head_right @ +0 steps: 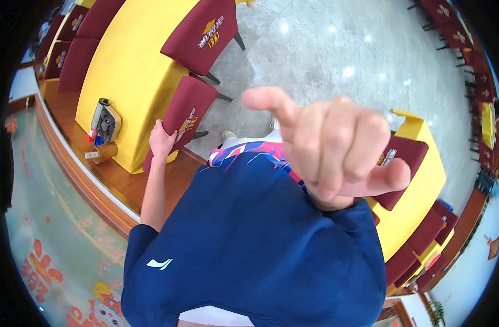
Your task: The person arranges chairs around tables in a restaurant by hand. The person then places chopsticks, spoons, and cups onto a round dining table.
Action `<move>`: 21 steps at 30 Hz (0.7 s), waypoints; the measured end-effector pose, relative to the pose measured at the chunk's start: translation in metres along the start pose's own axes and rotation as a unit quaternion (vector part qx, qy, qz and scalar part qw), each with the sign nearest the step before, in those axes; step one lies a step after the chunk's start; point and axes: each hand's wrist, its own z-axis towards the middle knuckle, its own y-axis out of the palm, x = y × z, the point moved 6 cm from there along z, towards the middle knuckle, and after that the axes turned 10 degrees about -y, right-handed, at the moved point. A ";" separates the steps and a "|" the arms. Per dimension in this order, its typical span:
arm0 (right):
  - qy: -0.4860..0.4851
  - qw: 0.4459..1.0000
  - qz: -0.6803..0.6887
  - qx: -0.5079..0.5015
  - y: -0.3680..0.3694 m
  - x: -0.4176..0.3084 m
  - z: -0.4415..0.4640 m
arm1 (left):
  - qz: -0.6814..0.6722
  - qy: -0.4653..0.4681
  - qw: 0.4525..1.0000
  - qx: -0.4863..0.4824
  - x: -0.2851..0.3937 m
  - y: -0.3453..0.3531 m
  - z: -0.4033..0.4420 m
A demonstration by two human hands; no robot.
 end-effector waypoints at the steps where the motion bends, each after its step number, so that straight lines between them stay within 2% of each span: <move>1: 0.017 1.000 0.009 -0.001 0.003 0.004 -0.001 | 0.002 -0.020 1.000 0.003 0.000 -0.001 0.000; 4: 0.041 0.999 -0.023 -0.013 -0.003 0.003 0.009 | -0.007 -0.022 0.999 0.035 0.008 -0.004 0.005; 7: 0.053 0.997 -0.033 -0.043 -0.002 0.000 0.007 | 0.006 -0.037 0.999 0.027 0.005 0.000 0.005; 16: 0.070 0.998 0.003 0.007 -0.024 -0.030 0.004 | 0.014 -0.037 0.999 -0.005 0.008 0.005 0.002; 21: -0.004 1.000 0.010 0.023 -0.040 -0.065 0.004 | 0.029 -0.080 0.996 -0.027 0.024 0.003 -0.011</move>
